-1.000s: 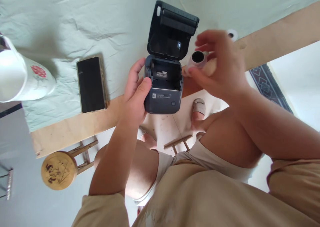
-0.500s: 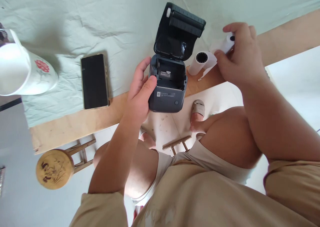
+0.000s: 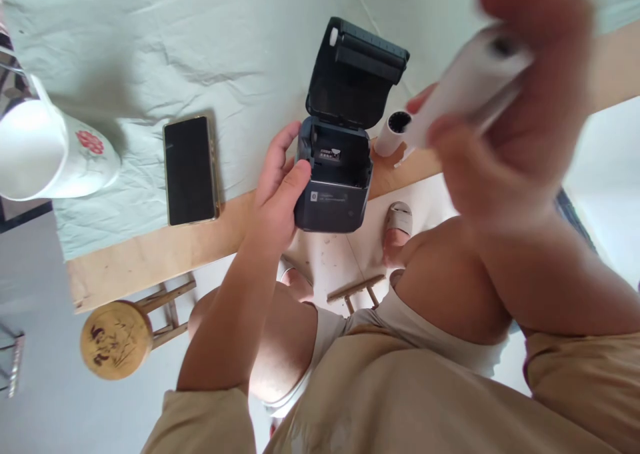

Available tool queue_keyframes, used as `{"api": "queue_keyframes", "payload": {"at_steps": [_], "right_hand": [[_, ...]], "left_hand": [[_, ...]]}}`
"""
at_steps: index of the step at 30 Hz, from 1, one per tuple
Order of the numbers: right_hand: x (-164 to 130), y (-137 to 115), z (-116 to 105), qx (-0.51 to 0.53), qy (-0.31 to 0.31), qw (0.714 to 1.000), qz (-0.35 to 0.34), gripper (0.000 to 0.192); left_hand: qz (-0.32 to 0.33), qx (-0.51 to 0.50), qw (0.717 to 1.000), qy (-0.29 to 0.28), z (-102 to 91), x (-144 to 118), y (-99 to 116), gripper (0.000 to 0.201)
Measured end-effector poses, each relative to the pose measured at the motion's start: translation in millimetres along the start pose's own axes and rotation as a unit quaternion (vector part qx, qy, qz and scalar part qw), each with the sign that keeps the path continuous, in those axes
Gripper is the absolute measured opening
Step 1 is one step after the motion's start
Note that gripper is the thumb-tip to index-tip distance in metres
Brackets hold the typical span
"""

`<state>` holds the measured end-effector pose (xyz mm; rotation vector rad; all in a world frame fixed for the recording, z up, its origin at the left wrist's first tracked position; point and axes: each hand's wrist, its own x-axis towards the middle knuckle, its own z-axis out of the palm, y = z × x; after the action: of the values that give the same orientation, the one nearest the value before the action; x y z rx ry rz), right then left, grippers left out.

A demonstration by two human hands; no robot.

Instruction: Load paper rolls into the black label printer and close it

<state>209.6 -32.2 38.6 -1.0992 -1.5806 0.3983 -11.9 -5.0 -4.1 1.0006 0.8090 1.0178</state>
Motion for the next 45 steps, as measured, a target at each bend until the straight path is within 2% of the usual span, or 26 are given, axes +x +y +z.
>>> {"api": "queue_keyframes", "payload": {"at_steps": [2,4,9,12,15,20,24,28,31,35,38,40,42,43,45], "right_hand": [[-4,-12,17,-0.084,-0.067,0.992,-0.068,0.054],[-2,-18,29,-0.132,-0.103,0.982,-0.087,0.049],[7,-16,41,-0.202,-0.138,0.969,0.019,0.031],[5,-12,43,-0.243,-0.151,0.958,0.030,0.019],[2,-10,45,-0.240,-0.152,0.959,-0.021,0.008],[0,-14,45,-0.209,-0.133,0.961,-0.121,0.011],[-3,-15,44,-0.187,-0.170,0.953,-0.169,0.011],[-6,-13,43,-0.182,-0.206,0.943,-0.189,0.018],[-5,-14,40,-0.139,-0.197,0.958,-0.153,0.027],[-3,-14,35,-0.150,-0.162,0.969,-0.113,0.014],[-3,-11,34,-0.175,-0.192,0.960,-0.106,0.008],[-3,-10,35,-0.193,-0.220,0.950,-0.108,0.011],[-3,-11,34,-0.187,-0.223,0.950,-0.112,0.013],[-2,-12,33,-0.173,-0.206,0.956,-0.113,0.013],[-1,-15,31,-0.152,-0.134,0.974,-0.106,0.012]], "left_hand": [[0.011,0.001,1.000,-0.003,-0.5,0,0,0.044],[0.022,0.001,1.000,-0.011,-1.5,0,-1,0.046],[0.035,0.006,0.999,-0.024,-5.2,-4,-3,0.050],[0.031,0.014,0.999,-0.026,-6.0,-7,-3,0.051],[0.028,0.013,0.999,-0.021,-4.9,-7,-3,0.053],[0.033,-0.022,0.999,-0.024,-3.9,-6,-3,0.051],[0.046,-0.023,0.998,-0.042,-7.8,-7,-6,0.052],[0.046,0.033,0.997,-0.044,-10.8,-7,-7,0.064],[0.048,0.058,0.996,-0.049,-10.9,-7,-7,0.072],[0.034,0.072,0.995,-0.051,-10.4,-7,-4,0.078],[0.041,0.064,0.995,-0.062,-10.5,-8,-3,0.073],[0.051,0.060,0.995,-0.059,-10.5,-8,-4,0.065],[0.058,0.065,0.995,-0.048,-10.4,-7,-5,0.062],[0.054,0.069,0.995,-0.041,-10.3,-7,-5,0.064],[0.035,0.073,0.996,-0.034,-10.1,-8,-4,0.075]]}}
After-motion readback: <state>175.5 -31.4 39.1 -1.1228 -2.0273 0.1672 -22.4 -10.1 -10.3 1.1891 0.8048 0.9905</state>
